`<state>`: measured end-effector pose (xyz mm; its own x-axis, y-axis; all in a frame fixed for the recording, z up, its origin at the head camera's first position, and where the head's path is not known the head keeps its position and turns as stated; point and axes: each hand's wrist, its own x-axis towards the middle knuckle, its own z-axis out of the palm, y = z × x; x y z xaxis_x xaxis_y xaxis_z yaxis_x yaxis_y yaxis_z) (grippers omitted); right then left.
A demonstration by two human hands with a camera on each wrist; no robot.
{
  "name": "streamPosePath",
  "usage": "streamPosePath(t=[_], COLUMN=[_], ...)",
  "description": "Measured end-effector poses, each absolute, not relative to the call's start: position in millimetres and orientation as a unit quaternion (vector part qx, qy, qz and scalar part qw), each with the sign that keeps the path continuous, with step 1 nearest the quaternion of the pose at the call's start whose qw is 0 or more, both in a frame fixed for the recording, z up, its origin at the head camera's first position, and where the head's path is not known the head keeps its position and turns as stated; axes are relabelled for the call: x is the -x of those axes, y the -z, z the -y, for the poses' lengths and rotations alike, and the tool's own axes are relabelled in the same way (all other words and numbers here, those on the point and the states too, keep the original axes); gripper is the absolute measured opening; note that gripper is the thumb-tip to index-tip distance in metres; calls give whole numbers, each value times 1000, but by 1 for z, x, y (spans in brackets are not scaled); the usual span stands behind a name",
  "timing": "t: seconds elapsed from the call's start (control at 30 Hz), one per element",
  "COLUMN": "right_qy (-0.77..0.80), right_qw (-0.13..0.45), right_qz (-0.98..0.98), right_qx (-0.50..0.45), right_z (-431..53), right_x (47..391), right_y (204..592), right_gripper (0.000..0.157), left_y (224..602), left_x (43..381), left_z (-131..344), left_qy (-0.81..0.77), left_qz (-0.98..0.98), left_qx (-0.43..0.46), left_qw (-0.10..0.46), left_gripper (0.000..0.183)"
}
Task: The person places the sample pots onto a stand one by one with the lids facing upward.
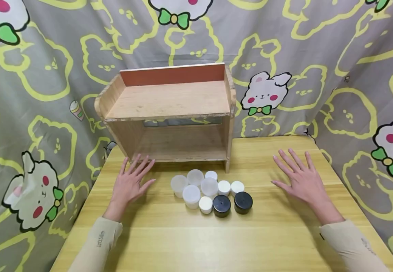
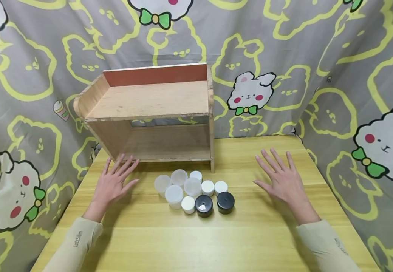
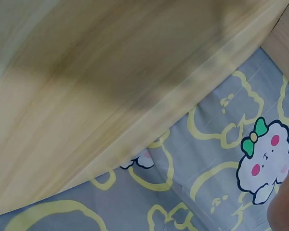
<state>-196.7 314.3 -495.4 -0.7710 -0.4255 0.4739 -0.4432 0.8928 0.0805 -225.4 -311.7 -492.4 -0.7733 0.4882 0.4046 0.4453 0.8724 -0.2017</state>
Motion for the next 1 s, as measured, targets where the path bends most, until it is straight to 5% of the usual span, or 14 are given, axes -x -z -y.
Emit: streamPosePath(t=[0.37,0.73,1.0], right_qy=[-49,-147,-248], right_qw=[246,227,239], right_qz=[943,942,913], right_qx=[-218,-200,-218], right_z=[-304,-270,-240], right_x=[195,213,226], right_y=[492,448,419], right_gripper=[86,82,77], left_y=[495,493,497], left_x=[224,217,205], left_z=[304,268,245], left_qy=[-15,89,185], left_qz=[945,943,942], left_qx=[239,253,253], left_qw=[223,198,124], left_gripper=[75,74,73])
